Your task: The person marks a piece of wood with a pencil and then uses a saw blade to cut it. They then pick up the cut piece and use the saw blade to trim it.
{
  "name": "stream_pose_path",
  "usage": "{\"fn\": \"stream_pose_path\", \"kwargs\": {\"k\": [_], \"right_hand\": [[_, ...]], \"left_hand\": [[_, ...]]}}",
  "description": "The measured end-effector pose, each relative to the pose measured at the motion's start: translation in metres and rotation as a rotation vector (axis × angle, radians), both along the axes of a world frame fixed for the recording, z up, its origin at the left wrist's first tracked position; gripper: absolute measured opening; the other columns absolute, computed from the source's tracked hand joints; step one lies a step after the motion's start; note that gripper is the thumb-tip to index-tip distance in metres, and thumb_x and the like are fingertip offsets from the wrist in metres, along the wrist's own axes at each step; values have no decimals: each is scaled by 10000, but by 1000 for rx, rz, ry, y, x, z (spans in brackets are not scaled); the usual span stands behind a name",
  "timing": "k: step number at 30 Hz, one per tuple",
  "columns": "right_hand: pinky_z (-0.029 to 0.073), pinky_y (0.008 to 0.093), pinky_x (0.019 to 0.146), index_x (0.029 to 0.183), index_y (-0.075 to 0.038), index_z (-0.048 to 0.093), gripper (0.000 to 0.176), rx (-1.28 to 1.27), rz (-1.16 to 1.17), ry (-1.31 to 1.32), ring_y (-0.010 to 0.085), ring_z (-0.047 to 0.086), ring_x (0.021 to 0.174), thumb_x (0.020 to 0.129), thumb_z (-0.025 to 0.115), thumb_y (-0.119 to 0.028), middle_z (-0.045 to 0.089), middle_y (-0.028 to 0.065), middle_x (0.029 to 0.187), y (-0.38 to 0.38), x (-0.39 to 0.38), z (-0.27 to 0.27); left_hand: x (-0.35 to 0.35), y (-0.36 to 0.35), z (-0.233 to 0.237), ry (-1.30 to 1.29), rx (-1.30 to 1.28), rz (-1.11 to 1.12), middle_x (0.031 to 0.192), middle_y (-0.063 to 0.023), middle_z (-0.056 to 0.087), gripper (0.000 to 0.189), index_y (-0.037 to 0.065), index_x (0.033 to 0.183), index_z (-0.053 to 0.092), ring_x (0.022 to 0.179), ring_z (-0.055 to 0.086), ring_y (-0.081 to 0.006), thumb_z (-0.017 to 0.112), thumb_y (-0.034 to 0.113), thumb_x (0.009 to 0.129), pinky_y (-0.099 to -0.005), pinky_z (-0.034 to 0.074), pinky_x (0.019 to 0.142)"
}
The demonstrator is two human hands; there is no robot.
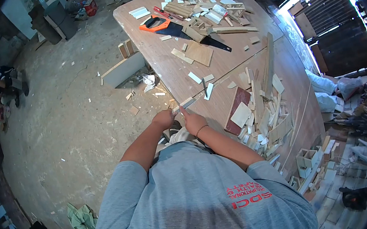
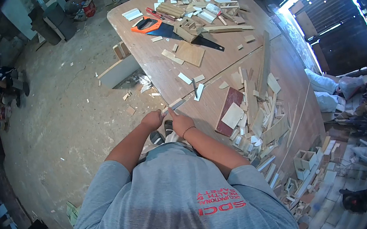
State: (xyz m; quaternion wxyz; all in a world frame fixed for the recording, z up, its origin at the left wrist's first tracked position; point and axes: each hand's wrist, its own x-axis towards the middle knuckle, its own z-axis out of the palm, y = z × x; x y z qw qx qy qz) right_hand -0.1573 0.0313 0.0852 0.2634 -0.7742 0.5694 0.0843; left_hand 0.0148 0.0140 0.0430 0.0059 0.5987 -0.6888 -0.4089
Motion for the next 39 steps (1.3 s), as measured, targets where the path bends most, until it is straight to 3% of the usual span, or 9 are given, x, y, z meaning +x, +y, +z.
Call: {"fn": "stream_pose_path", "kwargs": {"k": [7, 12, 24, 28, 31, 36, 39], "right_hand": [[494, 497, 664, 1419, -197, 289, 545, 49, -74, 32, 378, 635, 732, 896, 443, -203, 646, 214, 820, 15, 0, 12], [509, 475, 669, 1412, -155, 303, 591, 175, -68, 30, 368, 652, 765, 843, 462, -137, 653, 225, 829, 67, -23, 85], [513, 455, 710, 1412, -101, 313, 604, 224, 31, 159, 342, 654, 815, 822, 443, -106, 660, 197, 931, 46, 3, 88], [513, 449, 709, 1411, -84, 312, 614, 202, -5, 127, 340, 655, 805, 814, 454, -97, 662, 198, 903, 44, -12, 93], [496, 488, 673, 1397, -116, 326, 549, 186, -26, 73, 374, 633, 739, 871, 471, -178, 643, 222, 820, 50, -25, 87], [484, 501, 661, 1399, -130, 321, 533, 124, -52, -16, 391, 617, 714, 888, 464, -171, 631, 236, 798, 58, -33, 78], [494, 462, 691, 1398, -102, 336, 563, 161, -59, 21, 353, 633, 760, 861, 490, -171, 647, 214, 832, 57, -31, 84]], "left_hand": [[5, -7, -6, 33, 14, -67, 927, -253, 624, 477, -22, 979, 559, 914, 597, -404, 376, 418, 960, -478, 453, 812], [2, -4, -11, 69, 48, 0, 913, -259, 620, 502, -29, 970, 565, 910, 594, -408, 362, 429, 964, -476, 445, 818], [6, -6, -24, 135, 56, -39, 967, -277, 616, 550, -39, 989, 580, 965, 582, -414, 345, 458, 962, -456, 439, 860], [-1, -3, -25, 156, 82, -6, 974, -274, 616, 556, -37, 992, 583, 967, 580, -418, 347, 466, 961, -457, 440, 854], [-10, 2, -32, 150, 114, 22, 1031, -272, 610, 592, -36, 1059, 581, 1009, 573, -409, 310, 482, 961, -447, 439, 880], [-20, 14, -45, 244, 97, 201, 1015, -289, 606, 576, -42, 1038, 593, 997, 575, -419, 329, 463, 955, -444, 443, 874], [-16, 10, -33, 201, 95, 164, 1034, -282, 607, 575, -40, 1026, 607, 1000, 576, -415, 345, 466, 947, -439, 444, 875]]}}
